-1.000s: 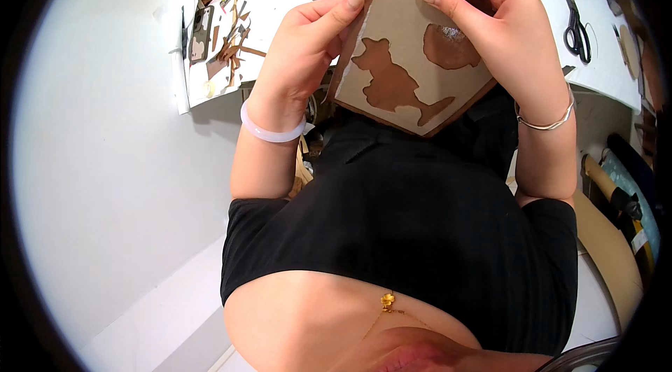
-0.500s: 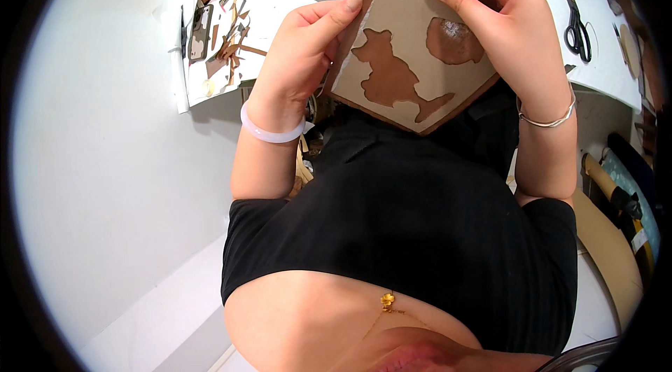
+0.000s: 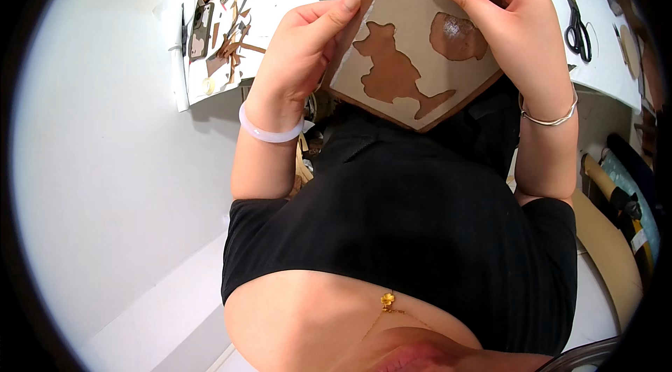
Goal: The person cuts a rectangular piece of light brown material with scissors, applies glue to its edges with a brush, and presses the glued edges onto a white shoe last. The person repeats cutting, gluing, and pressing on the same piece multiple times.
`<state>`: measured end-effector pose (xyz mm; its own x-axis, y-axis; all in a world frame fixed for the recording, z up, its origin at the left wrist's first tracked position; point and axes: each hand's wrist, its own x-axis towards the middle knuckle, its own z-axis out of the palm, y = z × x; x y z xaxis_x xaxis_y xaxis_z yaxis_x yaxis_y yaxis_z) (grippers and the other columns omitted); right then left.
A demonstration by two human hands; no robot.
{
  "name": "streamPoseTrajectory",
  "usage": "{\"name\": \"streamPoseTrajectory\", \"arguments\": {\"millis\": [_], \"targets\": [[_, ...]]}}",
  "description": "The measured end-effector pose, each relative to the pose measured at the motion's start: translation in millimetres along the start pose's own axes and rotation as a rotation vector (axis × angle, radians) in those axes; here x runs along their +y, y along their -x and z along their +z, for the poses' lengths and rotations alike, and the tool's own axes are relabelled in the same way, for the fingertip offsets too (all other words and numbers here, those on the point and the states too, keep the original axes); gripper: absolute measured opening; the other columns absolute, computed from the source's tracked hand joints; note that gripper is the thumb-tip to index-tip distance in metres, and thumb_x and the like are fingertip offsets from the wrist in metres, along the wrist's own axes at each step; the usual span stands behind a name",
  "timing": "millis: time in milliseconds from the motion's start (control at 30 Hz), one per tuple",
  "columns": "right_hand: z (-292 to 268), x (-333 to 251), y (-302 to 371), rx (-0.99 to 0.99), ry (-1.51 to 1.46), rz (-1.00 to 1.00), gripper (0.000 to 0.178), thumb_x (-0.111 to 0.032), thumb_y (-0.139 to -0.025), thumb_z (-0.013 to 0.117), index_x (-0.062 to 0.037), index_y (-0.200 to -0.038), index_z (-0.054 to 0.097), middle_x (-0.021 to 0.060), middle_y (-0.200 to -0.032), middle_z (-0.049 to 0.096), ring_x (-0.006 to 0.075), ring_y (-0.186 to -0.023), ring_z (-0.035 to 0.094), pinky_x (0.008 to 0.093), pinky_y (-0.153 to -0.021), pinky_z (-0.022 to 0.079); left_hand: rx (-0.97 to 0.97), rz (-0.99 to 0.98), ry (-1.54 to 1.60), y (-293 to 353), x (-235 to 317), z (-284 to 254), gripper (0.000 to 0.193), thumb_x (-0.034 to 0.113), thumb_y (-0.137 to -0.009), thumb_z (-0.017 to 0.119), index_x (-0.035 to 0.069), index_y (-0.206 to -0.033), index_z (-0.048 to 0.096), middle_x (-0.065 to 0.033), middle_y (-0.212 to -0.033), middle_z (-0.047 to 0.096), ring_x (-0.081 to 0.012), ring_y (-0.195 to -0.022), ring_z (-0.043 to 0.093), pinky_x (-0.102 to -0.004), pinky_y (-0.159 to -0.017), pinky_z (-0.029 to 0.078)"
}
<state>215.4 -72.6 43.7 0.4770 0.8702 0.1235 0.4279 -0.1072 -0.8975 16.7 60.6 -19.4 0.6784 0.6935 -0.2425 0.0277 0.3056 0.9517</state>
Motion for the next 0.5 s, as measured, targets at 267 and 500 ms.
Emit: {"name": "streamPoseTrajectory", "arguments": {"millis": [267, 500], "targets": [[7, 0, 1, 0.043, -0.015, -0.008, 0.019, -0.012, -0.093, 0.073, 0.0064, -0.098, 0.073, 0.0072, -0.083, 0.072, 0.0106, -0.074, 0.064, 0.0263, -0.066, 0.052, 0.183, 0.203, -0.229, 6, -3, 20, 0.033, 0.028, -0.098, 0.074, -0.004, -0.107, 0.076, -0.0033, -0.088, 0.074, -0.0071, -0.077, 0.064, -0.021, -0.066, 0.049], [-2, 2, -2, 0.013, -0.094, 0.022, 0.019, -0.012, -0.094, 0.073, 0.006, -0.099, 0.072, 0.0055, -0.081, 0.071, 0.0095, -0.073, 0.063, 0.0244, -0.064, 0.051, 0.09, 0.047, -0.022, 5, 3, 6, 0.034, 0.03, -0.098, 0.074, -0.003, -0.107, 0.076, -0.0032, -0.09, 0.074, -0.0062, -0.08, 0.064, -0.0218, -0.069, 0.05]]}}
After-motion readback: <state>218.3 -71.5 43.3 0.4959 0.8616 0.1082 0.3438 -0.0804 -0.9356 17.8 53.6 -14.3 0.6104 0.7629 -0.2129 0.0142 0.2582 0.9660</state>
